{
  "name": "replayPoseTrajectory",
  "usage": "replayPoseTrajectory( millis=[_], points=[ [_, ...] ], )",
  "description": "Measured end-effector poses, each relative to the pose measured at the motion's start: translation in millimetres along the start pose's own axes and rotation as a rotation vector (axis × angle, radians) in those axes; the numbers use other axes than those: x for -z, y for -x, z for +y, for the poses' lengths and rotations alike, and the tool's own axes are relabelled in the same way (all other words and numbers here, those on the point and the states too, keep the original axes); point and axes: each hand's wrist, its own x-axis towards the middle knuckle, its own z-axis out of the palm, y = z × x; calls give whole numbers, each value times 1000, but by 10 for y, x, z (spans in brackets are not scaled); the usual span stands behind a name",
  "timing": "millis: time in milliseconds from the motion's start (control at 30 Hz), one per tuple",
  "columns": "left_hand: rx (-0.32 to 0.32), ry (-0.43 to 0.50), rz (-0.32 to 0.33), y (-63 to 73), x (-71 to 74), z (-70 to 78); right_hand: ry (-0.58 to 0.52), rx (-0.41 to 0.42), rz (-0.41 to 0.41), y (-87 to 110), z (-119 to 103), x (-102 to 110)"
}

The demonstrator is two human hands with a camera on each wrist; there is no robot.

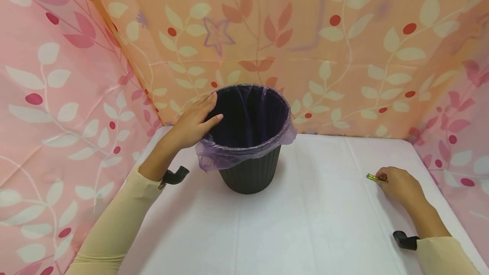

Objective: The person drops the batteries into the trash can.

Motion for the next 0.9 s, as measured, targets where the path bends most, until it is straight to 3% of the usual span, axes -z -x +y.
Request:
replayPoseTrajectory(
  millis=[367,567,900],
  points=[
    [11,0,-11,9,-3,-17,-84,91,114,-27,-12,-83],
    [12,1,-9,15,6,-13,-93,148,212,-34,-274,32],
    [4,-7,-10,6,-11,-14,-128,225,301,-30,-735,242]
  ],
)
